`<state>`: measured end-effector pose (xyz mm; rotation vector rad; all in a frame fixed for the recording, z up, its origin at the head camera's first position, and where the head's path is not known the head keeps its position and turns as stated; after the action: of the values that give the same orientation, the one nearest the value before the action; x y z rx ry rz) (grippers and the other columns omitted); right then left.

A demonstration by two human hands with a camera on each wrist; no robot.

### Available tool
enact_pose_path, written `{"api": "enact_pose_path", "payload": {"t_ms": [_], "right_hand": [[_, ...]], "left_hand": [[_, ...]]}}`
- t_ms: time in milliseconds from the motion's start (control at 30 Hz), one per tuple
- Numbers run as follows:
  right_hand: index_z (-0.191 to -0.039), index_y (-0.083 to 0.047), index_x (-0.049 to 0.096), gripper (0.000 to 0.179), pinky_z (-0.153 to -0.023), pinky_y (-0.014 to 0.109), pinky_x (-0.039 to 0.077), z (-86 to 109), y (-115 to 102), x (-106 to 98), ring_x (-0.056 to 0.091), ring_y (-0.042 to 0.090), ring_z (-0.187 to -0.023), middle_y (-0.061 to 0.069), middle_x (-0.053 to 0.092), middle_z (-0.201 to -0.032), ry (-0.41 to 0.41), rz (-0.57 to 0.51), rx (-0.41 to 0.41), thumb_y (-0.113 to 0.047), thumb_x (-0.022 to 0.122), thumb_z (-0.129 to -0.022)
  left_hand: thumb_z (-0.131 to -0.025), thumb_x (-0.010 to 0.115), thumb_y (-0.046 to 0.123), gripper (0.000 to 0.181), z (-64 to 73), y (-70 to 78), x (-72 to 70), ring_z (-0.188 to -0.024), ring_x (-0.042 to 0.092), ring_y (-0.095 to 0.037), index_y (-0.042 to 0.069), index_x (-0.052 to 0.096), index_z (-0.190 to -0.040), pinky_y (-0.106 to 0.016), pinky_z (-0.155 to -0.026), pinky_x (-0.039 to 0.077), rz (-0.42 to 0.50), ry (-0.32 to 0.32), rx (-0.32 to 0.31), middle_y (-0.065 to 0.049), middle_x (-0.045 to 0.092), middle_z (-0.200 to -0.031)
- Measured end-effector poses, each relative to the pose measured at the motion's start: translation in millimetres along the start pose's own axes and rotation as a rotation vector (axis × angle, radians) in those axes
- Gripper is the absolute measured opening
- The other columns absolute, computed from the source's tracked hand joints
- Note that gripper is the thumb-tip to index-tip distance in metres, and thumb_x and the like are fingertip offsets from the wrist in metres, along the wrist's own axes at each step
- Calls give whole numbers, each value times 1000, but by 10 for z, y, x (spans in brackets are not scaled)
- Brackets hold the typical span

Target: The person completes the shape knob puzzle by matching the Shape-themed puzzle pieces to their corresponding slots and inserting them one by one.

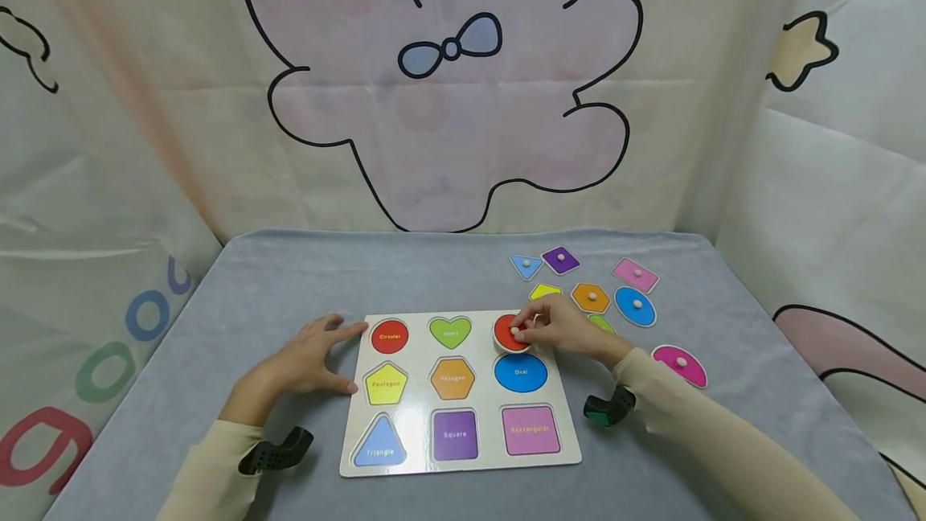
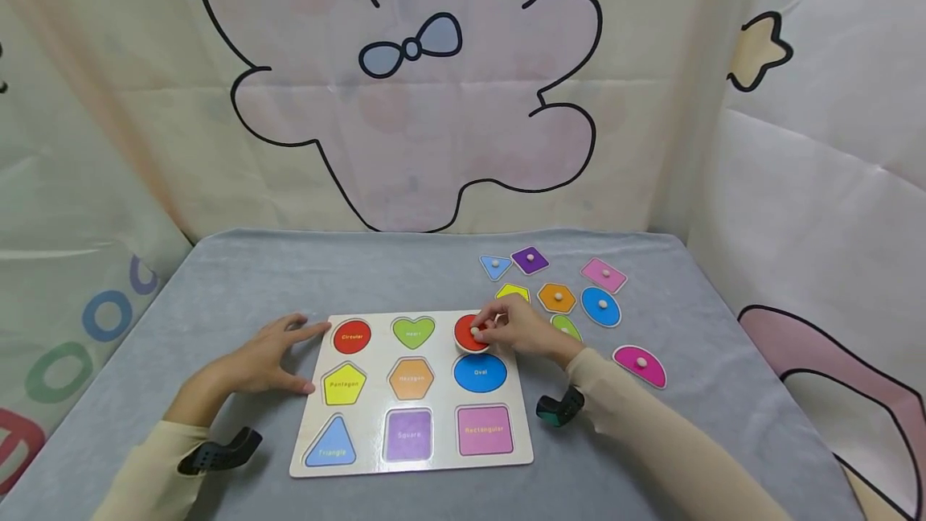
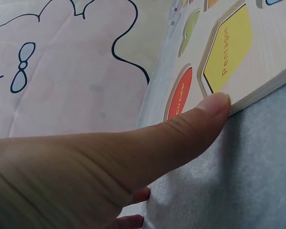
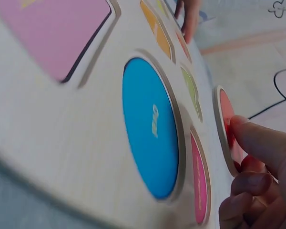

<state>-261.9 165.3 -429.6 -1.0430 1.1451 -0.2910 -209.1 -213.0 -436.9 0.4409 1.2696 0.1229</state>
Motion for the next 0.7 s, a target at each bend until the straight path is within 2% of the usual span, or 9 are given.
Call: {"api": "enact_pose_path", "payload": {"t_ms": [100,267,500,700], "right_hand": [[-100,-10,78,12,-59,18,43,-67,-49,79,52,18,-80,5,66,-90,-8,-11,16,-17,76,-91],[-102,-7,77,13,-61,18,41,-191,-162,232,52,17,-77,3,56,-76,-61,-51,-20,-14,74,-92],[-103,-8,78,14,-58,18,40,-368,-337,371,51,17,-77,1,56,-77,-62,-24,-18,-15,76,-91],[-103,-9,78,14,-57,19,41,-502,-465,480,52,17,-80,2,59,-82,-61,-43,-24,-16,76,-91]], "left_hand": [[-66,92,44,99,3,12,-10,-144,28,-54,24,47,-152,-76,-108,34,2,-3,0,-28,34,-158],[-66,93,44,100,2,10,-10,-143,28,-55,23,47,-152,-76,-107,35,4,-3,9,-29,34,-157],[-66,93,42,99,-1,-5,11,-144,28,-54,22,48,-152,-76,-107,34,23,-3,2,-28,34,-158],[-65,93,42,99,-4,-3,0,-144,28,-54,22,48,-152,-76,-106,35,23,-1,10,-29,34,-157]]}}
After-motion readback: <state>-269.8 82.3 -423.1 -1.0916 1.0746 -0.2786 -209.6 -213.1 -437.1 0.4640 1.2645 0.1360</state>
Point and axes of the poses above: each hand's wrist, its own z-axis away from the middle knuckle, its own x-axis out of the palm, y = z × x, the point moved 5 cm from there along -z, towards the middle knuckle
